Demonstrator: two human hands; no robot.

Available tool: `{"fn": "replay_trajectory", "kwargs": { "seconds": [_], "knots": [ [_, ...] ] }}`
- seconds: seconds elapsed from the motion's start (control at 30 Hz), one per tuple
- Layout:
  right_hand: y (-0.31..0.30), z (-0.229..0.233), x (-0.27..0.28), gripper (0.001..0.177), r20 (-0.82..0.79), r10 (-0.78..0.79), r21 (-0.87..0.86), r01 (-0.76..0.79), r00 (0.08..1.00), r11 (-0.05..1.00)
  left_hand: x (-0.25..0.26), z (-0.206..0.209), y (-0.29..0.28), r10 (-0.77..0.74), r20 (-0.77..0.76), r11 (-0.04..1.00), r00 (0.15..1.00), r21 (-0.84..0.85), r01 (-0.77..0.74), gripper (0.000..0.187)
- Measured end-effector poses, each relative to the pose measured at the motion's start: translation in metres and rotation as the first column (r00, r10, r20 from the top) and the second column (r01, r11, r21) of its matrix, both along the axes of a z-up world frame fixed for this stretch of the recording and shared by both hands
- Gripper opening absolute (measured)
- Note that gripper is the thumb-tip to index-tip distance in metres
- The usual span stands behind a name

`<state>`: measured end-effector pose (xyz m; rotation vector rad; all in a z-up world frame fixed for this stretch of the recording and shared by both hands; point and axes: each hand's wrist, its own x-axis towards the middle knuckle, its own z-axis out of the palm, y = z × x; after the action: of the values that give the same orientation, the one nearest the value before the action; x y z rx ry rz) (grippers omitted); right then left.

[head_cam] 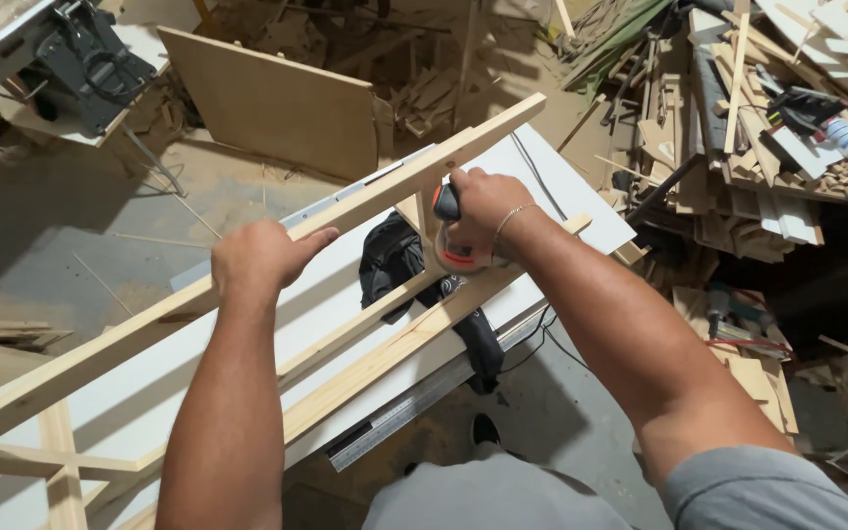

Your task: Sanding the surfaces of a wooden frame with an orbital sander in a workshop

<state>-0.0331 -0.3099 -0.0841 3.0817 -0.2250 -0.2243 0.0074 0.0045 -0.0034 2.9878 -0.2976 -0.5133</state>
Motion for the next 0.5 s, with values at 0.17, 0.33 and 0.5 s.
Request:
{"fn": "replay_trajectory", "kwargs": {
  "seconds": [0.17,0.33,0.5],
  "knots": [
    [0.01,0.016,-0.006,0.073,-0.02,0.022,0.026,-0.022,1.0,0.999,0.002,-0.005,0.001,-0.002,0.018,1.0,1.0,-0.006,0.002,0.096],
    [0.027,0.05,-0.037,0.073,-0.041,0.041,0.06,-0.038,0.998,0.997,0.001,-0.011,0.001,0.007,0.033,1.0,0.999,-0.026,-0.006,0.093],
    [0.038,0.07,-0.076,0.081,-0.117,0.026,0.055,-0.019,0.993,0.998,-0.004,-0.016,0.002,0.017,0.041,0.999,0.999,-0.038,-0.015,0.098]
  ]
}}
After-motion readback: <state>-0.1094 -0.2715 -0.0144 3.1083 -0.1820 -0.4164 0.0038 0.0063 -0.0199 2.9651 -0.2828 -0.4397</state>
